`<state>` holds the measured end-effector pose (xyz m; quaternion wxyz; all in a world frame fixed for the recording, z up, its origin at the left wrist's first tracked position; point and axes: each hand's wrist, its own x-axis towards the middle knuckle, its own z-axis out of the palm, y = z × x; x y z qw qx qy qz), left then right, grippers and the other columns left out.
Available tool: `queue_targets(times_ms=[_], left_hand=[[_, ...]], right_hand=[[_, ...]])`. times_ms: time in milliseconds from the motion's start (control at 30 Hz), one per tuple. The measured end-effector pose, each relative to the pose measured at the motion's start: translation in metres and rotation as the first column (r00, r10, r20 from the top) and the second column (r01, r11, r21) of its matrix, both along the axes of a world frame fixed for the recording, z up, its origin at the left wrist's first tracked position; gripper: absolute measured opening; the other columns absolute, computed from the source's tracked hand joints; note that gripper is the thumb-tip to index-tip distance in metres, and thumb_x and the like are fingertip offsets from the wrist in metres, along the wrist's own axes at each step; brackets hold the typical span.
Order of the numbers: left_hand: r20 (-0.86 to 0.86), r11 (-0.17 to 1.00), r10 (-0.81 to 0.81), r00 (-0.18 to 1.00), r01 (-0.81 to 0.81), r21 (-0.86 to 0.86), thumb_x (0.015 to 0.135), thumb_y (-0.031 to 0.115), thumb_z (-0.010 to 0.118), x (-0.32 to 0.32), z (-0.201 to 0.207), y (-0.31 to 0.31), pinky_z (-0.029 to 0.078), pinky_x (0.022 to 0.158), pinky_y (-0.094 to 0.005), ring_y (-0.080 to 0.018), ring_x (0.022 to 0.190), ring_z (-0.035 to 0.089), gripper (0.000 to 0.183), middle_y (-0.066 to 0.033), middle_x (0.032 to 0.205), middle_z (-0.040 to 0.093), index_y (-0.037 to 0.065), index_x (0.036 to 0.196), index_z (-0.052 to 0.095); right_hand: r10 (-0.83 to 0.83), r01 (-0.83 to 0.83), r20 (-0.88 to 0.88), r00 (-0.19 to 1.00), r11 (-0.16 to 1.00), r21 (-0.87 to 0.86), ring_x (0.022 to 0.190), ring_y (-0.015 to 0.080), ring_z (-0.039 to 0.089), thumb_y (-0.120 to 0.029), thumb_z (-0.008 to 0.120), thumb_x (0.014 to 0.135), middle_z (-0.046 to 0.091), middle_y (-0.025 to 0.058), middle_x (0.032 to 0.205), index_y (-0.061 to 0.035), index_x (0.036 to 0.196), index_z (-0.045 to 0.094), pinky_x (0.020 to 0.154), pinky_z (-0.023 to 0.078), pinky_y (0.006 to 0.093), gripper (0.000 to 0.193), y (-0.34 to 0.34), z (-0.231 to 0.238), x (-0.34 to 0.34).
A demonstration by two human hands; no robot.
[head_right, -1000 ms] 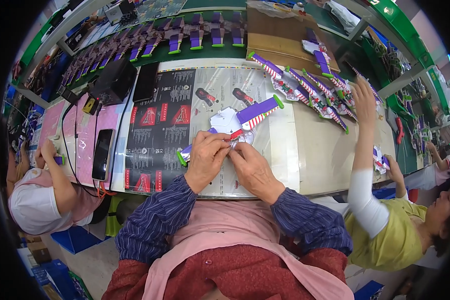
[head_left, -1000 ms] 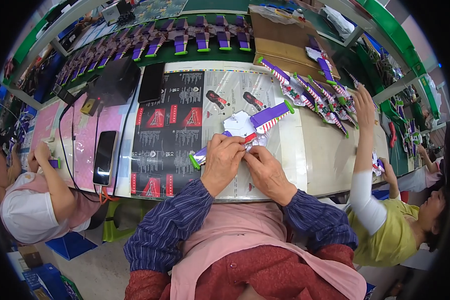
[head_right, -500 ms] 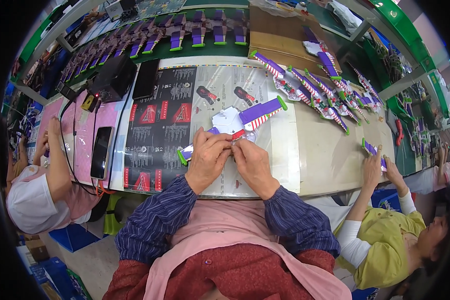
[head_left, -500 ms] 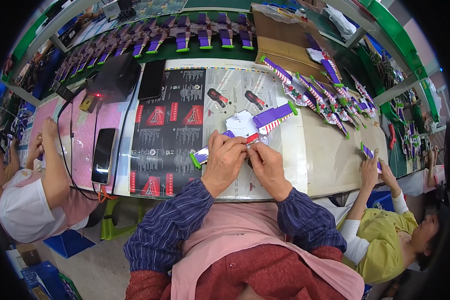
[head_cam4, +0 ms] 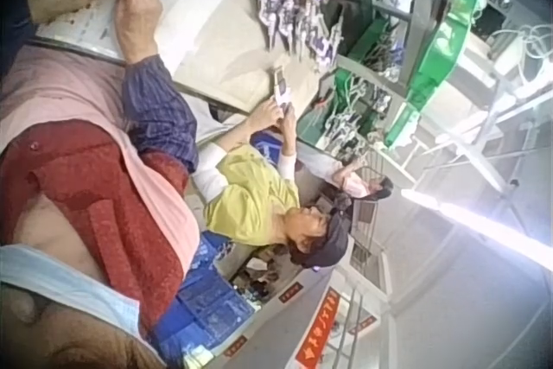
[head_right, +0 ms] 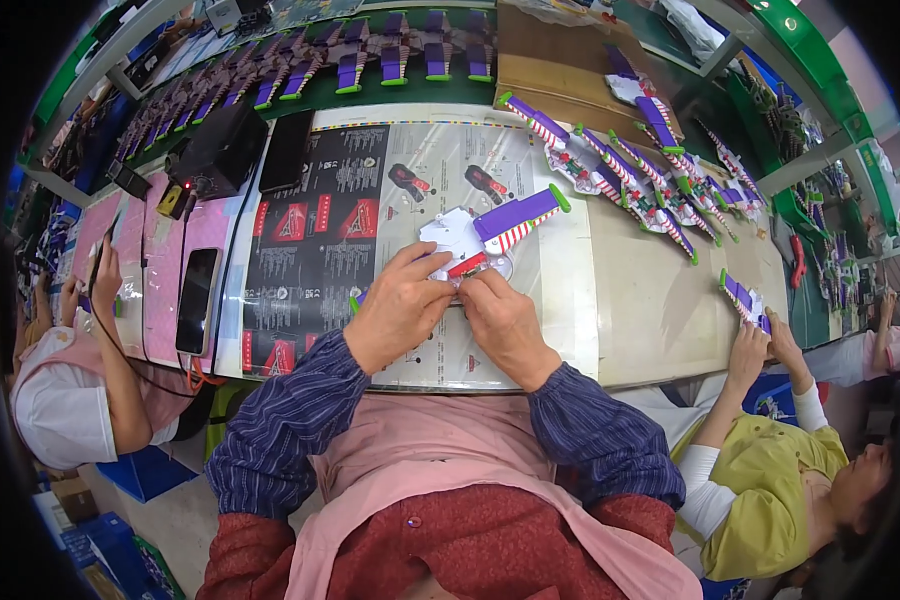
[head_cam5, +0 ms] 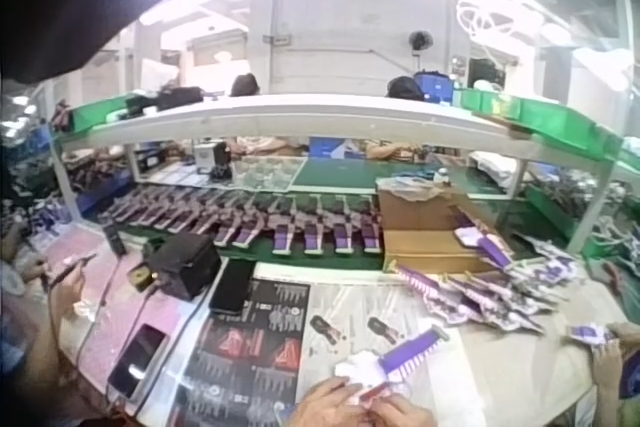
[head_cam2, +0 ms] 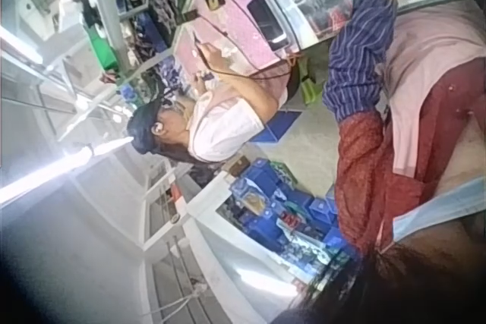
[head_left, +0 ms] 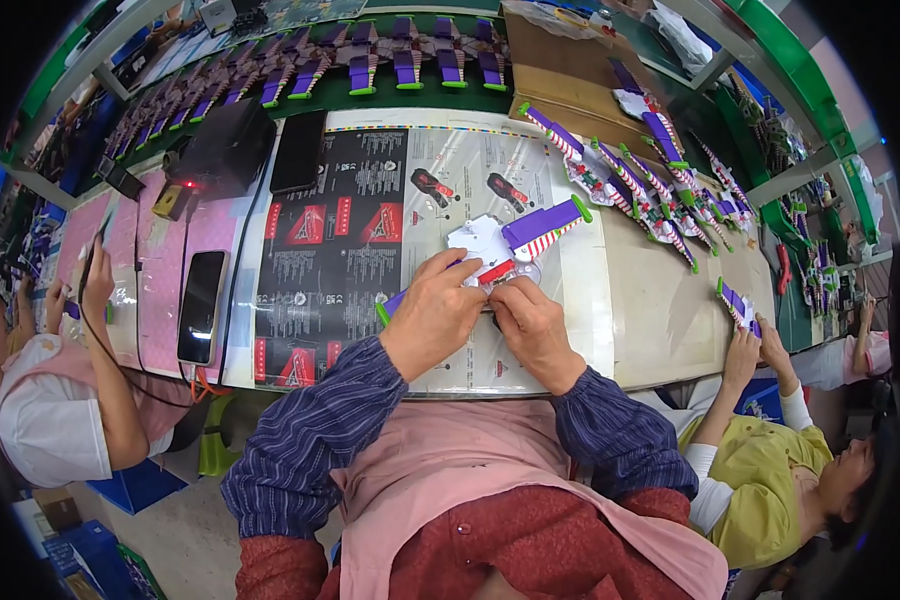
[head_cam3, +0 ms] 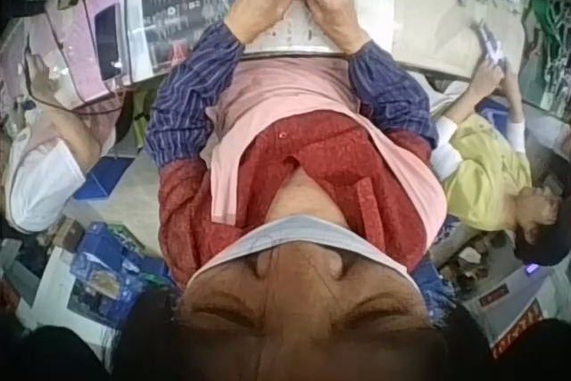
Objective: The person assembles toy wing units by attaching plastic wing pieces onto central body components by hand and placing the assembled units on the table.
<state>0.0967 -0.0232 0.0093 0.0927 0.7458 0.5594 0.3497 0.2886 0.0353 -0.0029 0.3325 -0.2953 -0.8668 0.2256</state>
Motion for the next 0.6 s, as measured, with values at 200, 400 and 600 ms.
queue_targets(times_ms=[200, 400, 600], left_hand=[[-0.024, 0.994, -0.075, 0.997, 0.077, 0.076, 0.085, 0.002, 0.071, -0.006, -0.010, -0.019, 0.048, 0.113, -0.0492, -0.0416, 0.137, 0.055, 0.026, -0.0184, 0.136, 0.066, 0.002, 0.110, 0.077], [-0.302, 0.994, -0.019, 0.953, 0.052, 0.101, 0.089, 0.008, 0.065, 0.007, -0.007, -0.030, 0.047, 0.112, -0.0533, -0.0411, 0.139, 0.051, 0.036, -0.0214, 0.140, 0.059, -0.001, 0.123, 0.070], [-0.432, 0.992, 0.031, 0.902, 0.024, 0.123, 0.089, 0.009, 0.064, 0.011, -0.009, -0.027, 0.049, 0.110, -0.0527, -0.0430, 0.134, 0.054, 0.040, -0.0224, 0.138, 0.058, -0.002, 0.128, 0.069]], right_hand=[[-0.001, -0.010, 0.129, 0.992, 0.996, 0.084, 0.078, 0.0362, 0.068, 0.003, 0.070, 0.091, 0.063, 0.0136, 0.094, -0.0028, 0.098, 0.064, 0.066, 0.057, 0.0440, 0.011, 0.001, 0.007, -0.003], [0.008, -0.026, 0.177, 0.984, 0.995, 0.097, 0.078, 0.0353, 0.069, 0.001, 0.070, 0.091, 0.063, 0.0133, 0.094, -0.0031, 0.099, 0.064, 0.065, 0.057, 0.0437, 0.011, 0.006, 0.007, 0.000], [0.165, -0.233, 0.311, 0.936, 0.952, 0.196, 0.082, 0.0314, 0.070, 0.000, 0.066, 0.087, 0.062, 0.0149, 0.107, 0.0029, 0.113, 0.064, 0.066, 0.059, 0.0408, 0.026, 0.015, 0.009, 0.016]])
